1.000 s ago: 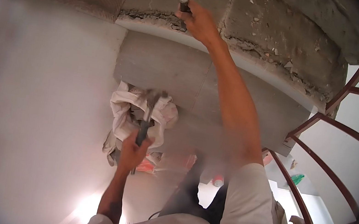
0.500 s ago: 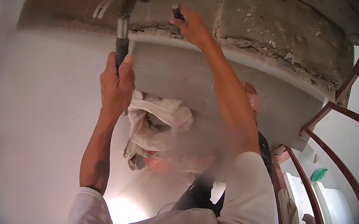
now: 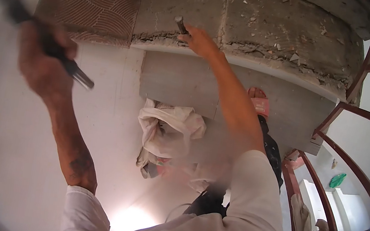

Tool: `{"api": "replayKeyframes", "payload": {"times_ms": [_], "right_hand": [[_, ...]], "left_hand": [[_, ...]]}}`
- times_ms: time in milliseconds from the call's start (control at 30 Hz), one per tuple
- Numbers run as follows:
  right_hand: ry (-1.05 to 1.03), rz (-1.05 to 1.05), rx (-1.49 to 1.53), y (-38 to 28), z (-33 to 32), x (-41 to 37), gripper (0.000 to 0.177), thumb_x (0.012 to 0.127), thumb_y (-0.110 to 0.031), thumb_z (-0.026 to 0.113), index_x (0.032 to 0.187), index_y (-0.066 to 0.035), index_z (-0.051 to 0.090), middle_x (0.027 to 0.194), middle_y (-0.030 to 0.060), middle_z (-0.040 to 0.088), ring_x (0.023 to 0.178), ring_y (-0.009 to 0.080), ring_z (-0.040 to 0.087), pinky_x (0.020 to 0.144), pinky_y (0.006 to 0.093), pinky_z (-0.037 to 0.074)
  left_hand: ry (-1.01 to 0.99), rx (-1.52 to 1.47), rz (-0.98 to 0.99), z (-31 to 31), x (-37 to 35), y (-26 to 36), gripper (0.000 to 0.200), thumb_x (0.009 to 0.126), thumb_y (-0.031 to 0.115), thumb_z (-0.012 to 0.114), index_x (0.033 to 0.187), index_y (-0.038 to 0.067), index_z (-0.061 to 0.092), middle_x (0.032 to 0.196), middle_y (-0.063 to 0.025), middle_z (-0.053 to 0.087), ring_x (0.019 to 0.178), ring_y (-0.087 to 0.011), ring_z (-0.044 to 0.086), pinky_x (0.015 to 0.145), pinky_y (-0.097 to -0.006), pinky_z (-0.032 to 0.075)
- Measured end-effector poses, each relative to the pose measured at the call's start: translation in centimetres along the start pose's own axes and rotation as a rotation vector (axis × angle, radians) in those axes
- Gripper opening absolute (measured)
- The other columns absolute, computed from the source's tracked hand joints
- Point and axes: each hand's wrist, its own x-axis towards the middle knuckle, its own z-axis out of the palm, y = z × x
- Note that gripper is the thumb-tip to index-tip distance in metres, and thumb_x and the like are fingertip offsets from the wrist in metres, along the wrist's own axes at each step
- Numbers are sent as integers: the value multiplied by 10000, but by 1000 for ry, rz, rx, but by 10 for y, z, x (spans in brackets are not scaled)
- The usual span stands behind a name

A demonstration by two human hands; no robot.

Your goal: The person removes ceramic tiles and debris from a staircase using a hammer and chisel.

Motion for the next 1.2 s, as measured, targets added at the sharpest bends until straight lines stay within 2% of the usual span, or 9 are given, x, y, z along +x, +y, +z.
{"api": "replayKeyframes", "payload": {"times_ms": [167, 267, 367, 433, 500, 667, 733, 867, 1200], "right_hand": [[-71, 83, 3, -20, -10, -11, 405, 1033, -257, 474, 1375, -40, 496, 1256, 178, 607, 1167, 319, 569, 981, 438, 433], [33, -19, -19, 5, 5, 5, 408, 1030, -258, 482, 1375, -40, 493, 1260, 184, 604, 1166, 320, 572, 972, 439, 438], [38, -48, -36, 14, 4, 13, 417, 1028, -264, 490, 1377, -37, 488, 1265, 190, 599, 1162, 319, 575, 964, 435, 439], [-75, 45, -79, 0, -3, 11, 423, 1026, -269, 492, 1380, -36, 484, 1280, 193, 590, 1174, 318, 571, 972, 434, 434], [-33, 16, -35, -4, -5, 3, 429, 1023, -274, 496, 1379, -34, 484, 1271, 195, 596, 1170, 324, 574, 964, 434, 439], [-56, -22, -73, -5, -6, -1, 427, 1017, -265, 500, 1377, -36, 487, 1256, 191, 607, 1173, 333, 575, 954, 439, 447], [5, -74, -68, 7, 0, 5, 422, 1015, -251, 504, 1378, -37, 487, 1250, 189, 612, 1172, 336, 575, 957, 440, 446], [35, -75, -134, 13, 3, 16, 418, 1011, -227, 511, 1385, -41, 484, 1278, 188, 603, 1193, 335, 563, 981, 441, 434], [-49, -41, -39, -13, -6, -14, 491, 1034, -304, 465, 1473, -94, 392, 1410, 185, 505, 1291, 352, 487, 1054, 458, 386]], "left_hand": [[-132, 248, 363, 10, -11, -61, 322, 1044, 330, 389, 897, 57, 480, 592, -48, 538, 519, -119, 538, 535, -229, 458], [-638, 916, -383, 28, -49, -90, 449, 992, 368, 489, 1179, -39, 456, 818, -320, 620, 862, -513, 606, 731, -551, 456], [-636, 803, -304, 24, -40, -94, 496, 981, 449, 508, 900, -33, 589, 737, -195, 631, 623, -275, 606, 604, -409, 471], [-537, 745, -427, 23, -24, -55, 400, 980, 361, 521, 976, -26, 623, 738, -229, 626, 733, -412, 640, 669, -500, 467], [-385, 594, -19, 8, -13, -41, 386, 1000, 351, 493, 951, -11, 617, 637, -143, 590, 599, -266, 604, 594, -406, 465], [218, -48, 191, 38, -8, 4, 375, 1030, 352, 442, 906, 13, 545, 528, -34, 488, 499, -89, 473, 537, -261, 413], [-23, 271, 407, 28, -23, -53, 392, 1023, 355, 440, 928, -16, 524, 540, -44, 498, 490, -167, 501, 544, -311, 446], [-711, 943, -412, 26, -63, -105, 420, 987, 368, 486, 959, -42, 570, 906, -329, 640, 905, -470, 637, 779, -545, 465], [120, 74, 148, 20, -8, 5, 437, 1026, 418, 430, 802, 52, 514, 567, -21, 519, 481, -94, 498, 500, -242, 423]]}}
